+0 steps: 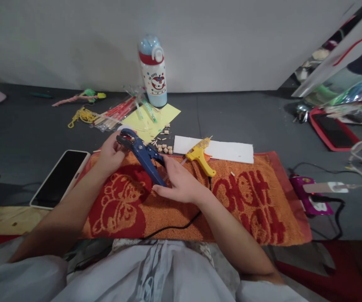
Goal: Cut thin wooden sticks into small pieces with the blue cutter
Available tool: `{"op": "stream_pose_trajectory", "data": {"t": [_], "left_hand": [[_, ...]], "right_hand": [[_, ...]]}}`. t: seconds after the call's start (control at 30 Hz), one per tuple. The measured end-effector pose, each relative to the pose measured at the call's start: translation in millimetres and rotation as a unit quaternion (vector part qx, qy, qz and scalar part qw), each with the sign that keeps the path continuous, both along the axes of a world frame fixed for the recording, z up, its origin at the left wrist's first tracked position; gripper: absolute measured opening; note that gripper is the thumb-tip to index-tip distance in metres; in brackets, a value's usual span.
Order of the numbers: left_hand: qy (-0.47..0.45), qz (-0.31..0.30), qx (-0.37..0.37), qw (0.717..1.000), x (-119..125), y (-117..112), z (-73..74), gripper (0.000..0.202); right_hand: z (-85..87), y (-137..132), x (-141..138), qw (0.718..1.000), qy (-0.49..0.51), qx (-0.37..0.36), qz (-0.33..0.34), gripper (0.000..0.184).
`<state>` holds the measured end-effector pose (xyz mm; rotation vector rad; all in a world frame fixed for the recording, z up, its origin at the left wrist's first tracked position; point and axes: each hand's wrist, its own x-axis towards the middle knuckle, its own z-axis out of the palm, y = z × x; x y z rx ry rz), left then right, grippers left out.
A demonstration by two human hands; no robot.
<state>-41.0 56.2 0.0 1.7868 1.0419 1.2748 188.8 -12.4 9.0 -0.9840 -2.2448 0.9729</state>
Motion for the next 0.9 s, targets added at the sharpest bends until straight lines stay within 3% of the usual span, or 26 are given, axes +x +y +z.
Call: {"op": "stream_pose_trajectory", "data": {"t": [0.33,0.67,0.9], "left_hand": [[0.012,0.015,0.006,1.0,-3,-4,10.8,0.041],[-0.123,-0.004,-0.079,0.989,-9,-2,-4.5,0.043],[-0.124,-0.008,-0.085,0.989,-10,-3,-0.7,0.042]], "right_hand": [[1.7,-2,1,1.0,0.009,-0.009,0.015,0.069],[9.0,-2,1,0.997,0.032,-0.05,0.043,0.075],[4.0,-2,2,0.989,0.072,-0.111,0.071,0.072]]}}
